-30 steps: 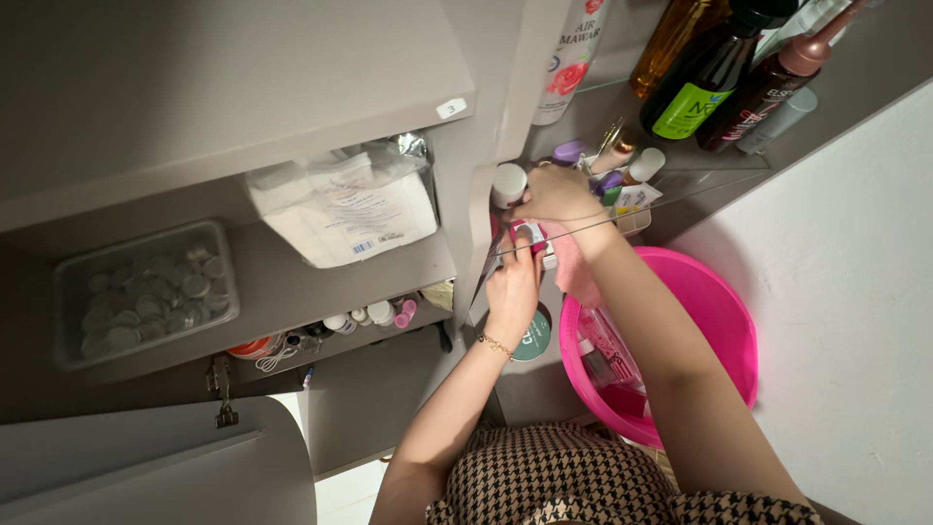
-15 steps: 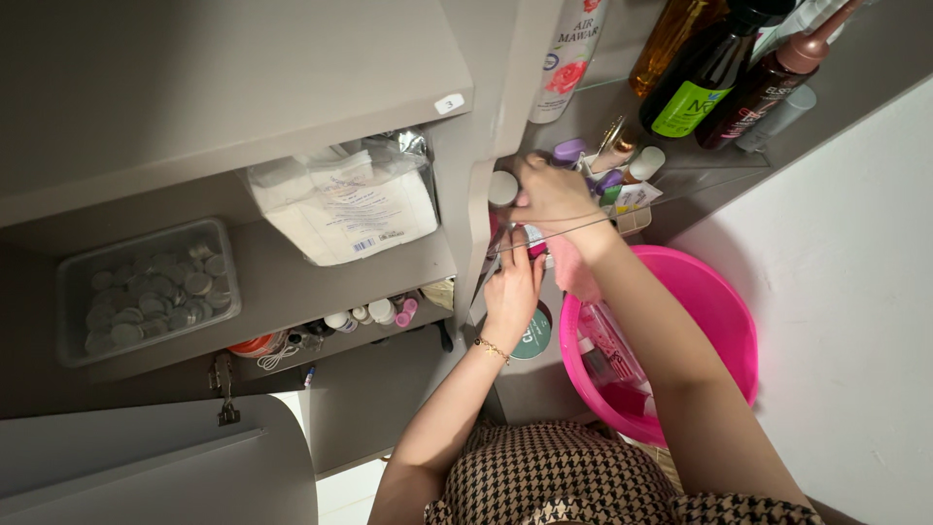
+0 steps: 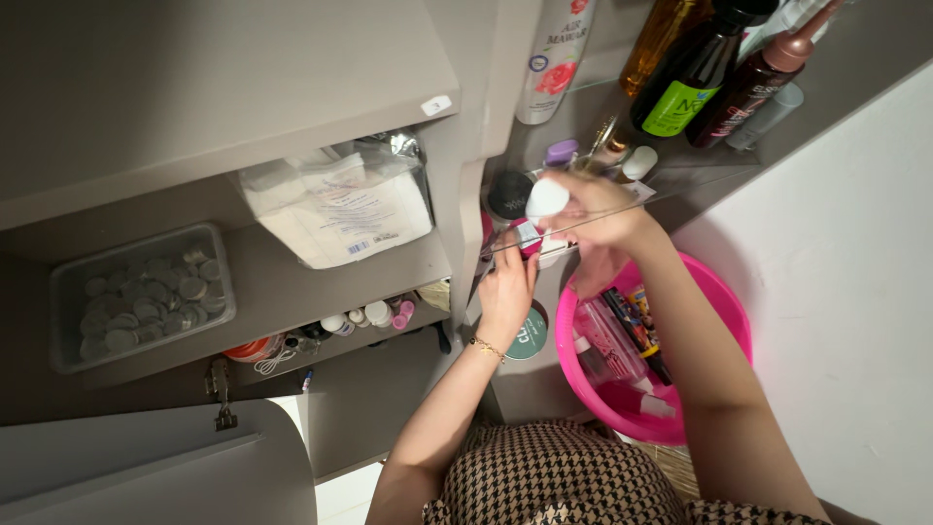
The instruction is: The person organizes cosmetic and skincare items by moving them from a pink basin and a drawer into a wall cabinet. They wipe bottles and tubes with a cloth, then place them on shelves and in a small organizer. The person also opens and closes a lower drawer to retrieve and store additional items.
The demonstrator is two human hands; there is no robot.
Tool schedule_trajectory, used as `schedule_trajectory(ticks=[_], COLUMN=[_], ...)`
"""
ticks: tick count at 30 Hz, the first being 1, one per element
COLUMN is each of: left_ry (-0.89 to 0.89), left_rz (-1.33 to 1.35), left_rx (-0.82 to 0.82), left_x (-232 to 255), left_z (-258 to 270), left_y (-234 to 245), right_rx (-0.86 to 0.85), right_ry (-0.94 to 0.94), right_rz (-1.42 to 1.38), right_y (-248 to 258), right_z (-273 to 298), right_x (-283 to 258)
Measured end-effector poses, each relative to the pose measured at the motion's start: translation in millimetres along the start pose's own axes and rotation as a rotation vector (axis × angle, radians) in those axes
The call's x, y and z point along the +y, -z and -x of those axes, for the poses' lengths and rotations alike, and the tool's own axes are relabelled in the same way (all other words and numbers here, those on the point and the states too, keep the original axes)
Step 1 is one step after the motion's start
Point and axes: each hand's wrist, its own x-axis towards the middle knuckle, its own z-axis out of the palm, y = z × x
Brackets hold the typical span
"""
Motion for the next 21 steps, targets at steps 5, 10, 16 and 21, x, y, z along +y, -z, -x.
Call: schedule_trajectory(ticks=[5, 10, 16, 21], left_ry=[0.011, 0.017, -0.006, -0.015], left_rz=[0.069, 0.03, -0.031, -0.049], left_rx=[-0.005, -0.023, 0.032, 0.042], left_x=[-1.3, -3.5, 0.4, 1.1], left_z=[0.6, 0.9, -1.0, -1.6], left_y=[-1.9, -2.2, 0.3, 2.7], right_rx=[-0.102, -0.166, 0.069, 0.189], right_ry=[0.043, -0.126, -0.021, -0.02], right_rz=[-0.264, -0.644, -0.143, 0.233], right_y=[-28.2, -50.3, -28.7, -38.6], right_z=[6.5, 2.5, 18.8, 43.8], right_x=[17.3, 14.5, 23.5, 37.3])
